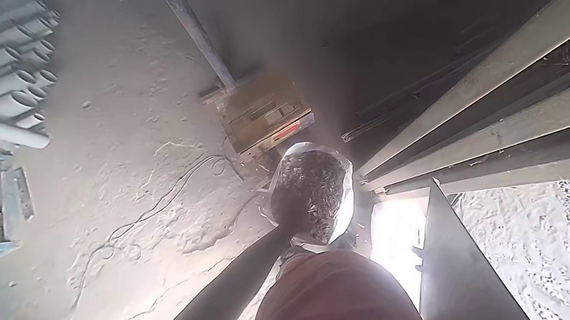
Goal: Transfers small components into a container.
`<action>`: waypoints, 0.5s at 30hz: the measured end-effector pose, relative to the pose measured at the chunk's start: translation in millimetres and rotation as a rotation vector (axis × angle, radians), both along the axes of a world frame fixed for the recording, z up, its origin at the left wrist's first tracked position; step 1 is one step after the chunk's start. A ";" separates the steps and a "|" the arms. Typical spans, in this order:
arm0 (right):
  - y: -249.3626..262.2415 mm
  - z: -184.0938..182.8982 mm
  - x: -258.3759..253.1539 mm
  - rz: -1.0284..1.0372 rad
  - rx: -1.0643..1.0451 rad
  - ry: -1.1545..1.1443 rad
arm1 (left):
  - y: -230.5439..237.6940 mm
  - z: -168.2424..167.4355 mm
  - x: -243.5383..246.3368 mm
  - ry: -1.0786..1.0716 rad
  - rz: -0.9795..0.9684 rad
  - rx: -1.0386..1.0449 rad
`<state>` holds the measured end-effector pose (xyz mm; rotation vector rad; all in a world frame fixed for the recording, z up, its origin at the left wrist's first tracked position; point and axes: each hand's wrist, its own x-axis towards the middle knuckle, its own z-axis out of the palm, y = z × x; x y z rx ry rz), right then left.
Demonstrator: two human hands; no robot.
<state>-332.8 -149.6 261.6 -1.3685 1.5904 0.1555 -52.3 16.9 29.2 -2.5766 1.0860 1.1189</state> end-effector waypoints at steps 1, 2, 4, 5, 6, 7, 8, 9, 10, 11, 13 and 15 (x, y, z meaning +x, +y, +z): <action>-7.7 -35.6 -8.9 0.004 -0.015 0.015 | 2.4 -2.9 -0.8 0.000 -0.009 -0.005; -16.4 -70.6 -20.0 -0.017 -0.007 -0.023 | 4.7 -6.3 1.2 0.008 -0.004 -0.021; -29.4 -126.5 -40.3 -0.020 0.000 -0.099 | 7.3 -9.5 10.5 0.089 0.058 -0.040; -35.4 -143.9 -46.7 0.023 -0.003 -0.115 | 7.9 -11.0 16.8 0.150 0.129 -0.079; -37.8 -144.4 -45.7 0.051 0.006 -0.126 | 8.6 -13.8 23.4 0.218 0.227 -0.142; -36.4 -131.5 -39.3 0.068 0.024 -0.131 | 10.0 -17.7 28.4 0.300 0.327 -0.222; -33.7 -118.3 -31.7 0.060 0.031 -0.128 | 10.8 -17.2 30.9 0.380 0.409 -0.290; -31.4 -107.6 -24.3 0.044 0.033 -0.129 | 11.0 -14.4 32.0 0.436 0.469 -0.340; -29.6 -98.9 -18.2 0.024 0.042 -0.147 | 10.5 -7.6 31.4 0.481 0.531 -0.371; -29.3 -99.1 -16.5 0.015 0.036 -0.167 | 9.5 3.2 29.0 0.512 0.585 -0.386; -32.9 -107.6 -20.0 0.038 0.032 -0.216 | 6.4 26.8 22.9 0.552 0.719 -0.414; -34.0 -105.8 -18.7 0.038 0.033 -0.245 | 4.6 38.0 20.4 0.597 0.842 -0.494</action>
